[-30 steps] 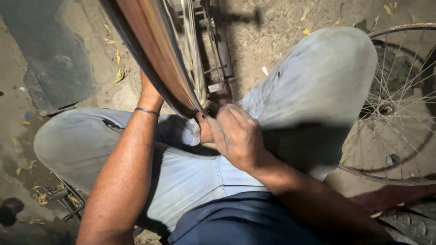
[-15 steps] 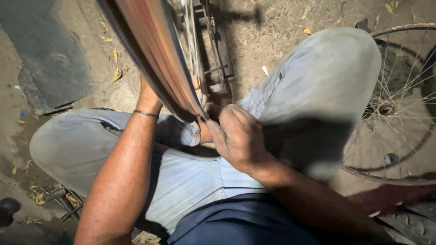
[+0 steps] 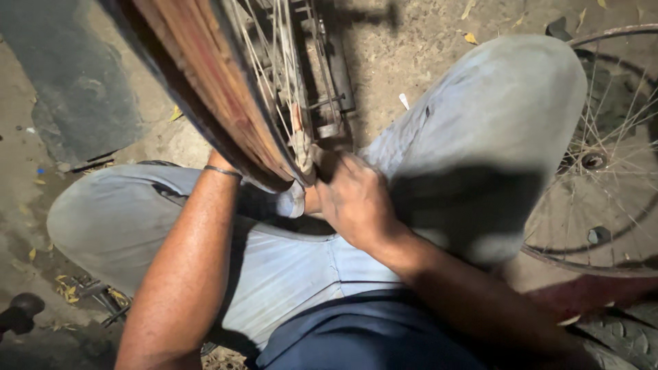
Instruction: The person adjusts the spokes of a bicycle wheel while it is mounted on a truing stand, rotating the wheel and using their hands to manipulate small parts.
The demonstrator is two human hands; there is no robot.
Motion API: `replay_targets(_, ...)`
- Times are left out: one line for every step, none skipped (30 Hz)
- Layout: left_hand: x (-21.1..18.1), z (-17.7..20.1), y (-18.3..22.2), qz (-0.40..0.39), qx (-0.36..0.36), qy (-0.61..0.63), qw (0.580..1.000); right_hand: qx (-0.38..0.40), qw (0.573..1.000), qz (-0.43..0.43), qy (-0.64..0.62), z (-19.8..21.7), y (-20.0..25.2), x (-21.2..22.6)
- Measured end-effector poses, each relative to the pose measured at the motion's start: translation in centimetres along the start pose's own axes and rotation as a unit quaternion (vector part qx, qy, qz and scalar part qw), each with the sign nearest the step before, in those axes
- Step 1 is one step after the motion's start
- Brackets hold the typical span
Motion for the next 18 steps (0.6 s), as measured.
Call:
replay_targets(0.0,-0.3,0.1,0.002,-0.002,0.001,1.000,0.011,1.000,-0.003,0.015,-0.4,0.0,-0.2)
replay_targets(-0.2,-0.7,-0.1,0.002,-0.002,-0.003,1.000,0.019,0.999,-0.023,0.033,-0.7,-0.1,-0.6)
replay_targets(-0.4,-1.2,-0.1,0.002,-0.003,-0.020,1.000,0.027,0.997,-0.042,0.051,-0.8,-0.2,-1.0)
replay_targets(-0.7,-1.8,0.1,0.001,-0.003,-0.041,0.999,0.036,0.995,-0.062,0.069,-0.8,-0.1,-1.3)
replay_targets(-1.0,-2.5,0.3,-0.004,-0.006,-0.069,0.998,0.037,0.996,-0.056,0.065,-0.7,0.0,-1.2)
replay_targets(-1.7,-3.1,0.5,-0.015,-0.013,-0.108,0.994,0.038,0.996,-0.048,0.060,-0.6,0.1,-0.9)
replay_targets(-2.4,-3.9,0.8,-0.024,-0.016,-0.154,0.988,0.040,0.997,-0.040,0.055,-0.5,0.1,-0.7)
replay_targets(-3.1,-4.7,1.0,-0.035,-0.023,-0.193,0.980,0.024,0.999,-0.037,0.019,-0.1,0.2,-0.5)
replay_targets(-4.0,-5.7,1.2,-0.051,-0.023,-0.255,0.965,0.009,0.999,-0.035,-0.017,0.4,0.2,-0.3)
replay_targets(-4.9,-6.8,1.3,-0.067,-0.024,-0.321,0.944,-0.007,0.998,-0.032,-0.053,0.7,0.2,-0.1)
replay_targets(-5.8,-8.1,1.5,-0.085,-0.025,-0.384,0.919,0.000,0.998,-0.043,-0.035,0.6,0.1,-0.2)
replay_targets(-6.7,-9.5,1.6,-0.103,-0.022,-0.444,0.890,0.006,0.998,-0.056,-0.017,0.5,0.0,-0.4)
replay_targets(-7.7,-10.9,1.7,-0.117,-0.018,-0.492,0.863,0.012,0.998,-0.068,0.001,0.4,-0.1,-0.6)
replay_targets(-8.8,-12.3,1.7,-0.133,-0.011,-0.533,0.836,0.016,0.997,-0.076,0.005,0.3,-0.3,-0.7)
replay_targets(-9.6,-13.5,1.5,-0.134,-0.003,-0.556,0.820,0.019,0.996,-0.084,0.009,0.2,-0.4,-0.9)
replay_targets(-10.4,-14.5,1.5,-0.136,0.001,-0.576,0.806,0.025,0.995,-0.091,0.013,0.1,-0.5,-1.0)
replay_targets(-11.0,-15.3,1.4,-0.135,0.006,-0.592,0.794,0.021,0.995,-0.093,0.005,0.2,-0.5,-1.0)
replay_targets(-11.5,-15.7,1.6,-0.131,0.008,-0.606,0.784,0.020,0.995,-0.094,-0.005,0.3,-0.5,-0.9)
Point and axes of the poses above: each hand's wrist, its own y-axis away from the middle knuckle, its own z-axis out of the back of the hand, x = y × z, the point moved 8 cm from there along -y, towards the middle knuckle, and after that the axes turned 3 degrees about -z, right-handed, at the moved point
